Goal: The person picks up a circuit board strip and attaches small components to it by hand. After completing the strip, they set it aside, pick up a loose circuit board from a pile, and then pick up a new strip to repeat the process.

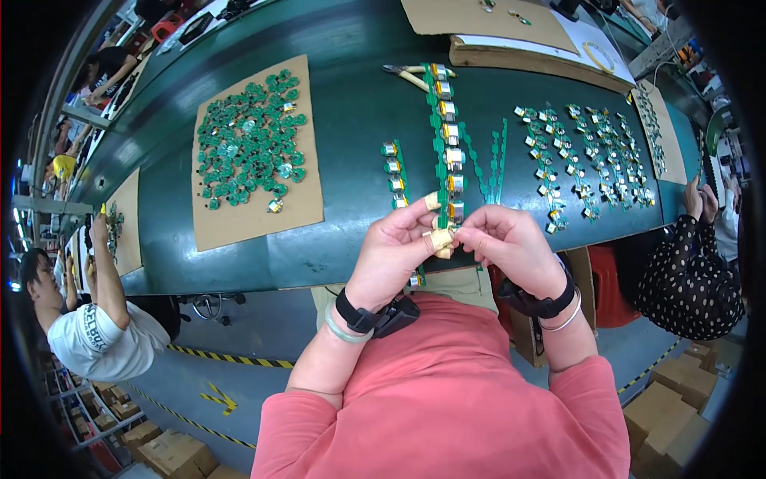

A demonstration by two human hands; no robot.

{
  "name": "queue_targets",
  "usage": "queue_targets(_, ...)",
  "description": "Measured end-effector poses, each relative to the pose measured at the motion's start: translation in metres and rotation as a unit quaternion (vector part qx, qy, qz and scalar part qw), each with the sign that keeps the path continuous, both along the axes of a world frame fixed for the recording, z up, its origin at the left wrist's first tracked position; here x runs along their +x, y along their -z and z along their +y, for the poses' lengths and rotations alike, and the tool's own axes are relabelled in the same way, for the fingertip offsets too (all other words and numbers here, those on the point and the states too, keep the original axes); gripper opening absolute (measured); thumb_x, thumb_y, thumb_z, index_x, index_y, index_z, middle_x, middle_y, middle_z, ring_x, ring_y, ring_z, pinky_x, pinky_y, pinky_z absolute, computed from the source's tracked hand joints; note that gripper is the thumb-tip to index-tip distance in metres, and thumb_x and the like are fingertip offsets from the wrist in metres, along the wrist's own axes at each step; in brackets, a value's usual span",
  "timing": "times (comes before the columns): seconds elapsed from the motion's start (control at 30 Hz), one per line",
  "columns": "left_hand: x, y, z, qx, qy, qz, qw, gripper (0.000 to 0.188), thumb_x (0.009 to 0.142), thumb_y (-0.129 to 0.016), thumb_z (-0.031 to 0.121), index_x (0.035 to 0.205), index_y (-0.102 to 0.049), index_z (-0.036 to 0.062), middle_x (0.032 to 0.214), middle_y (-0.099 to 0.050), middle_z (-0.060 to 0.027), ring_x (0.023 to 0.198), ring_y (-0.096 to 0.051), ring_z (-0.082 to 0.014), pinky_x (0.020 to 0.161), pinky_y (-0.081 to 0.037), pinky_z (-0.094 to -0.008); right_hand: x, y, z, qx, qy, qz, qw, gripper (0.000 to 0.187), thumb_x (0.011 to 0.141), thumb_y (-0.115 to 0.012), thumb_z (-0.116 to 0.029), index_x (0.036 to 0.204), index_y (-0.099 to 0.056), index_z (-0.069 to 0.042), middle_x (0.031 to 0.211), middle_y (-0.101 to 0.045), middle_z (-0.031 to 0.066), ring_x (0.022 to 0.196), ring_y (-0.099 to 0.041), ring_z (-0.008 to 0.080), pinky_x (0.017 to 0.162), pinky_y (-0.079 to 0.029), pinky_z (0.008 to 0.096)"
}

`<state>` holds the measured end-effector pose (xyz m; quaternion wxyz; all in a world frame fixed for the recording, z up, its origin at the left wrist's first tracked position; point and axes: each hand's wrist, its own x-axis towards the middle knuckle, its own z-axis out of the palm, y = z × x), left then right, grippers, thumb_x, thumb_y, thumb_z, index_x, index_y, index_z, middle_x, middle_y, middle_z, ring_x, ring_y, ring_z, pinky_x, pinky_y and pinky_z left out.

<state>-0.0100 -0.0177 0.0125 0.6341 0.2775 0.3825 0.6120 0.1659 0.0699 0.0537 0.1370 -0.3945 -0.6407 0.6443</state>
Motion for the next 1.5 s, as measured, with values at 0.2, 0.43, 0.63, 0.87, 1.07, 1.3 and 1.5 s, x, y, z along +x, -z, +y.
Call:
queue_targets(0.2,-0.023,-0.018,-0.014,-0.043,0.037,0.026,0.998,0.045,0.091,-0.061,0.0,0.134,-0.051,0.0,0.108,-0.065,-0.0083,0.088,-0.064,-0.0119,0.078,-0.053,-0.0251,-0.013,0.012,-0.013,-0.117,-0.027,0.096,0.988,0.015,0.094,-0.063,-0.018,0.09,-0.063,-0.003,0.075,-0.063,-0.0012,0.064,-0.056,0.0033,0.056,-0.046,0.0185)
queue_targets(0.43,-0.062,-0.093,-0.017,-0.009,0.068,0.498,0.864,0.034,0.088,-0.058,-0.002,0.122,-0.061,0.0012,0.094,-0.064,-0.005,0.082,-0.061,-0.0094,0.071,-0.05,-0.0251,-0.025,-0.009,-0.019,0.231,-0.045,0.013,0.972,0.012,0.092,-0.064,-0.014,0.096,-0.063,-0.002,0.073,-0.061,0.003,0.061,-0.055,0.0084,0.054,-0.045,0.0232)
queue_targets(0.63,-0.079,-0.136,0.013,0.214,-0.023,0.748,0.628,0.03,0.081,-0.056,-0.002,0.109,-0.066,0.0015,0.09,-0.063,-0.0153,0.08,-0.064,-0.0296,0.071,-0.051,-0.0362,-0.032,-0.027,-0.003,0.481,0.055,0.017,0.875,0.014,0.089,-0.064,-0.009,0.099,-0.063,0.0,0.08,-0.059,0.0096,0.063,-0.057,0.0153,0.059,-0.046,0.0262)
queue_targets(0.87,-0.071,-0.192,0.024,0.121,0.086,0.535,0.832,0.026,0.091,-0.058,0.003,0.116,-0.064,0.0024,0.098,-0.064,-0.0041,0.082,-0.059,-0.008,0.069,-0.048,-0.025,-0.028,0.0,0.006,0.405,0.014,0.038,0.914,0.015,0.09,-0.064,-0.009,0.101,-0.061,0.001,0.084,-0.061,0.0065,0.067,-0.056,0.0102,0.061,-0.046,0.0244)
queue_targets(1.07,-0.088,-0.164,0.027,0.152,-0.08,0.381,0.909,0.035,0.097,-0.057,0.017,0.128,-0.054,0.0011,0.102,-0.063,-0.0037,0.082,-0.059,-0.0077,0.068,-0.049,-0.0226,-0.036,-0.012,-0.01,0.062,-0.025,0.151,0.986,0.013,0.092,-0.064,-0.011,0.101,-0.061,-0.002,0.082,-0.061,0.0003,0.069,-0.056,0.0059,0.061,-0.047,0.0221)
queue_targets(1.3,-0.065,-0.083,-0.011,0.007,-0.057,0.32,0.946,0.034,0.101,-0.052,0.031,0.119,-0.053,0.0026,0.094,-0.06,-0.0017,0.079,-0.057,-0.0073,0.066,-0.049,-0.0227,-0.067,-0.011,-0.013,-0.039,-0.012,0.227,0.973,0.012,0.093,-0.064,-0.012,0.099,-0.061,-0.003,0.081,-0.061,-0.0007,0.068,-0.056,0.0053,0.059,-0.047,0.0199)
queue_targets(1.5,-0.062,-0.035,-0.01,0.092,-0.208,0.296,0.928,0.027,0.102,-0.05,0.028,0.114,-0.054,0.004,0.09,-0.056,0.0025,0.074,-0.051,-0.0029,0.061,-0.044,-0.0196,-0.099,-0.004,-0.026,-0.035,-0.001,0.221,0.975,0.013,0.093,-0.065,-0.013,0.099,-0.061,-0.003,0.08,-0.062,-0.0003,0.064,-0.056,0.0051,0.059,-0.049,0.0192)
